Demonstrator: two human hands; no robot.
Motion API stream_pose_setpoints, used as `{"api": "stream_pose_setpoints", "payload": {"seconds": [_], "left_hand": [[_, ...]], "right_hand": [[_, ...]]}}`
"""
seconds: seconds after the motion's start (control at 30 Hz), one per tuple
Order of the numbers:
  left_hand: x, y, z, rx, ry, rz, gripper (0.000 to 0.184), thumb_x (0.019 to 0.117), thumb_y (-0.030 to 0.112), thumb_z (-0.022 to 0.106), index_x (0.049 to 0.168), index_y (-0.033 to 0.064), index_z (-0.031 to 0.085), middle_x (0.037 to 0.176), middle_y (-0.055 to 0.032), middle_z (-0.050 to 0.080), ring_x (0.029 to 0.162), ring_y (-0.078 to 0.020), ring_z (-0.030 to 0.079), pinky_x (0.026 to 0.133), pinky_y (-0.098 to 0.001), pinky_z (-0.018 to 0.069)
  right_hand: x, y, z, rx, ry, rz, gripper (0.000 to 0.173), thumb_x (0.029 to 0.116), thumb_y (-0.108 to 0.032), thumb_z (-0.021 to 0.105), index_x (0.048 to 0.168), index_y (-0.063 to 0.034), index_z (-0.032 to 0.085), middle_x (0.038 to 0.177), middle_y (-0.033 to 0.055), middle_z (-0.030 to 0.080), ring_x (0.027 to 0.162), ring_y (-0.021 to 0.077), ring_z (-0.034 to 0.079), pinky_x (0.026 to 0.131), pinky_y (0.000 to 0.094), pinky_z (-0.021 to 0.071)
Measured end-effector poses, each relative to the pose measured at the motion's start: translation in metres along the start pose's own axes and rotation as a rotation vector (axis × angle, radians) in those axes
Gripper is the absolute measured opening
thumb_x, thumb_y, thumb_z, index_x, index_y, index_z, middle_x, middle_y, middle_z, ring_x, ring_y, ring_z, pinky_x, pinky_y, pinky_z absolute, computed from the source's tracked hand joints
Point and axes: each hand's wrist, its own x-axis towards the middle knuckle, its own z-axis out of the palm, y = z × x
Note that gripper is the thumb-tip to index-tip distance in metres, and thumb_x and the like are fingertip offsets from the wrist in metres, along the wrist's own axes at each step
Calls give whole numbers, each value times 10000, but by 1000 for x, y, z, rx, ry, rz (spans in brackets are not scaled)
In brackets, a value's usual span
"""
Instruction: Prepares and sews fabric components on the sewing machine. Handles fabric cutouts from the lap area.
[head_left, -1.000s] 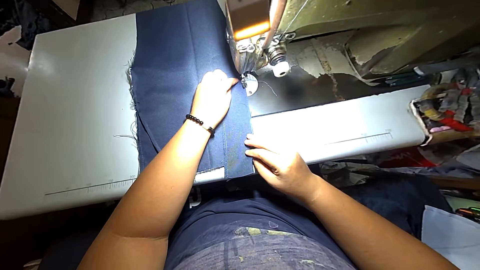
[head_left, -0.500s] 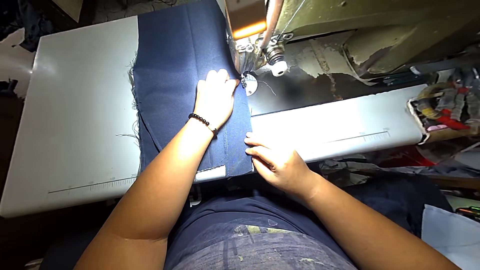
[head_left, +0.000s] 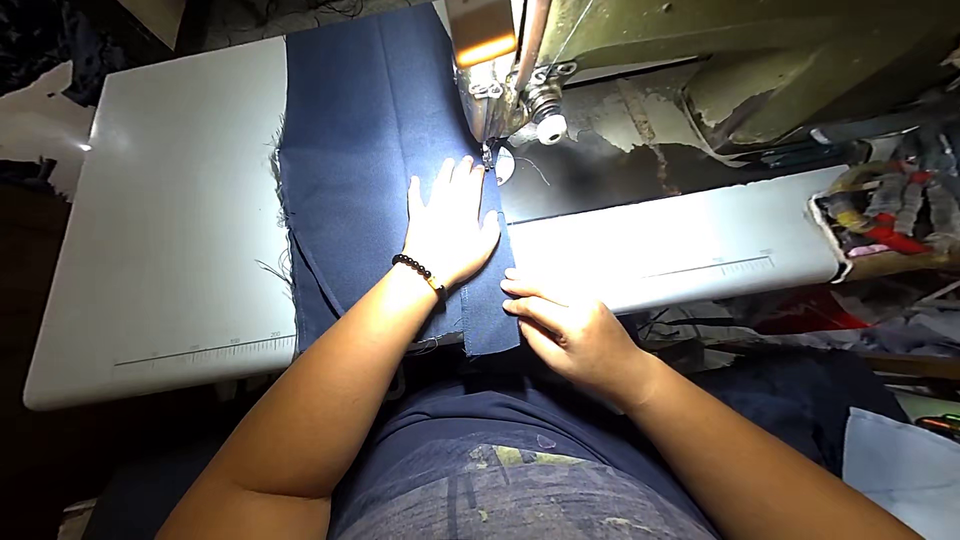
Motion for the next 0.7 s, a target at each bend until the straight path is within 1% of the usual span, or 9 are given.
{"api": "stream_pose_setpoints", "payload": {"seconds": [0.13, 0.23, 0.37, 0.47, 0.57, 0.63, 0.7], "left_hand": [[0, -1, 1, 1, 12, 8, 666, 1030, 446, 339, 1602, 106, 351, 1687, -62, 298, 1579, -280, 210, 1204, -703, 90], [0, -2, 1, -13, 21, 18, 667, 1026, 445, 343, 1597, 100, 359, 1684, -71, 304, 1577, -290, 215, 1198, -714, 92], [1, -3, -2, -28, 4, 24, 670, 1019, 454, 345, 1598, 117, 361, 1689, -58, 292, 1587, -295, 172, 1190, -720, 88], [5, -5, -3, -29, 4, 31, 672, 1009, 447, 356, 1598, 125, 363, 1694, -56, 282, 1592, -304, 141, 1192, -712, 83], [17, -11, -3, -13, 26, 39, 669, 1011, 448, 346, 1596, 124, 370, 1694, -71, 280, 1590, -321, 144, 1184, -718, 105], [29, -14, -5, -5, 15, 23, 666, 1013, 453, 352, 1595, 129, 370, 1696, -71, 273, 1593, -315, 128, 1185, -716, 102], [36, -16, -7, 8, 13, 12, 667, 1018, 452, 342, 1603, 130, 353, 1696, -69, 269, 1594, -310, 126, 1189, -710, 102]], "right_hand": [[2, -1, -1, -10, 12, 4, 249, 957, -107, 554, 973, -46, 794, 1203, 115, 746, 1259, 222, 648, 1062, 367, 509], [4, -2, -5, -8, -12, -3, 247, 953, -100, 558, 976, -38, 796, 1206, 128, 741, 1260, 226, 648, 1072, 351, 510], [9, -3, -10, -20, -62, -9, 245, 942, -101, 562, 972, -33, 795, 1203, 136, 742, 1246, 226, 659, 1062, 336, 516], [13, -1, -11, -37, -71, -14, 254, 952, -116, 555, 964, -37, 796, 1202, 131, 743, 1226, 221, 670, 1042, 336, 526], [22, 6, -11, -77, -83, 0, 263, 967, -122, 548, 1014, -37, 792, 1238, 122, 733, 1248, 230, 658, 1054, 355, 519], [29, 12, -8, -99, -75, 13, 272, 976, -122, 541, 1048, -35, 788, 1260, 116, 725, 1258, 244, 649, 1066, 395, 503], [33, 15, -6, -118, -73, 27, 280, 985, -128, 533, 1075, -43, 785, 1286, 105, 716, 1284, 254, 630, 1086, 415, 484]]}}
